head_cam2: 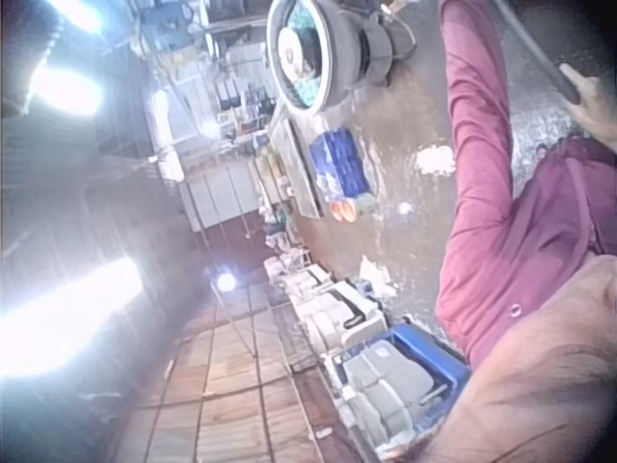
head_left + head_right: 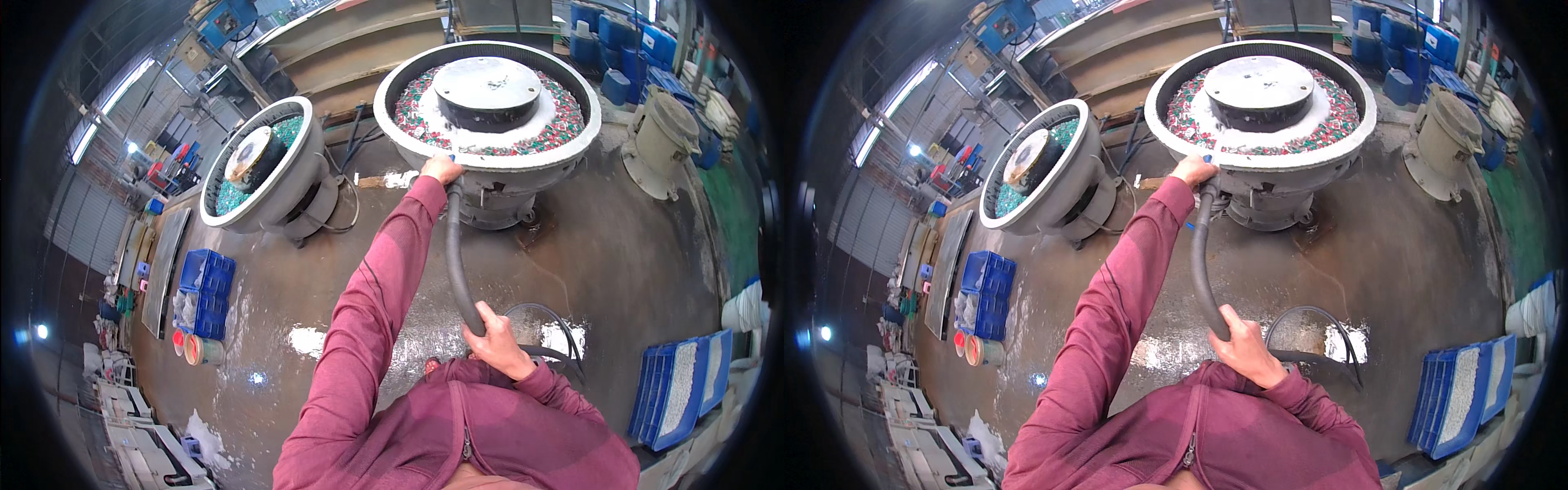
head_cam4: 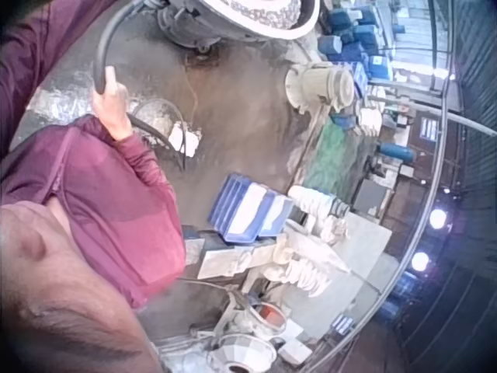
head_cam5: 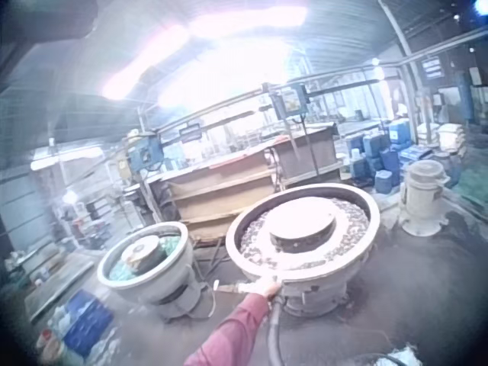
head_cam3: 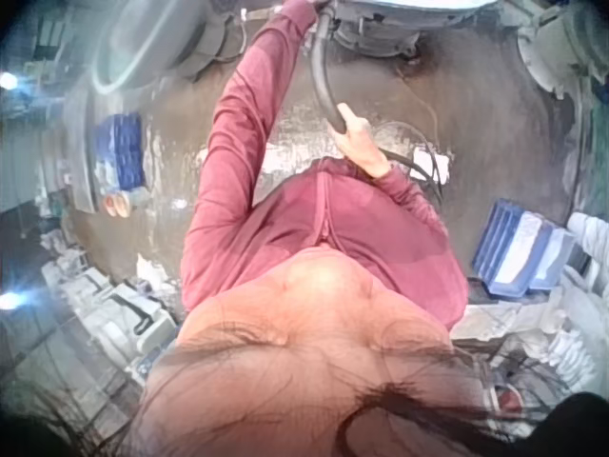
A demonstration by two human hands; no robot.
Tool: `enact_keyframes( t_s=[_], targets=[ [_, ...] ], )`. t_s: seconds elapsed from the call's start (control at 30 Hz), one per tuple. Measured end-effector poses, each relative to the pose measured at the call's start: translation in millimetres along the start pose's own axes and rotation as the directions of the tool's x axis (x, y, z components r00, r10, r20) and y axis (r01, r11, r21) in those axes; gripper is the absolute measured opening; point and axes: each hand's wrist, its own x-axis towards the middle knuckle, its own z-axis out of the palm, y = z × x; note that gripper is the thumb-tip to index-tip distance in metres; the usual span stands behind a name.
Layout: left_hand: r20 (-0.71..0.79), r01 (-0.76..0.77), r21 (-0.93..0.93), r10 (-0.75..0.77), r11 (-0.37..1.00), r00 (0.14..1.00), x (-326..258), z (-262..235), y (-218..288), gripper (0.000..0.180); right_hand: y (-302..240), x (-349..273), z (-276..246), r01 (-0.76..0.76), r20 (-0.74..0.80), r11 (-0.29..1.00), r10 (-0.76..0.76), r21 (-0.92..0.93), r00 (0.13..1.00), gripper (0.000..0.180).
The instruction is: The person uses a high-pressure water hose to spray water into two large rotating industrial drums filled with colorful plastic pellets. They move around the drums, directing the water stream into the rotating contents and then spray the surrounding floor area.
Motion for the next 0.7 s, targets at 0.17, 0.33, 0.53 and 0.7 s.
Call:
enact_keyframes(
  t_s=[0.17,0.33,0.53,0.7],
  targets=[
    [-0.133,-0.027,0.463,0.099,0.886,0.986,-31.6,0.6,60.2,0.028,6.5,8.2,-3.4,0.028,-0.023,1.000,-0.027,0.012,0.999,0.022],
    [-0.201,-0.065,0.654,0.257,0.754,0.945,-36.6,14.7,71.5,0.019,6.5,8.3,-5.2,0.065,-0.031,0.998,-0.065,0.010,0.997,0.026],
    [-0.208,-0.243,0.655,0.480,0.715,0.852,-28.4,17.7,55.5,0.020,10.9,2.5,-10.9,0.105,-0.063,0.994,-0.103,0.024,0.993,0.026],
    [-0.179,-0.493,0.541,0.666,0.681,0.724,-48.8,14.8,31.6,0.037,27.1,-18.0,-47.6,0.080,-0.017,0.996,-0.081,-0.033,0.997,0.018]
  ],
)
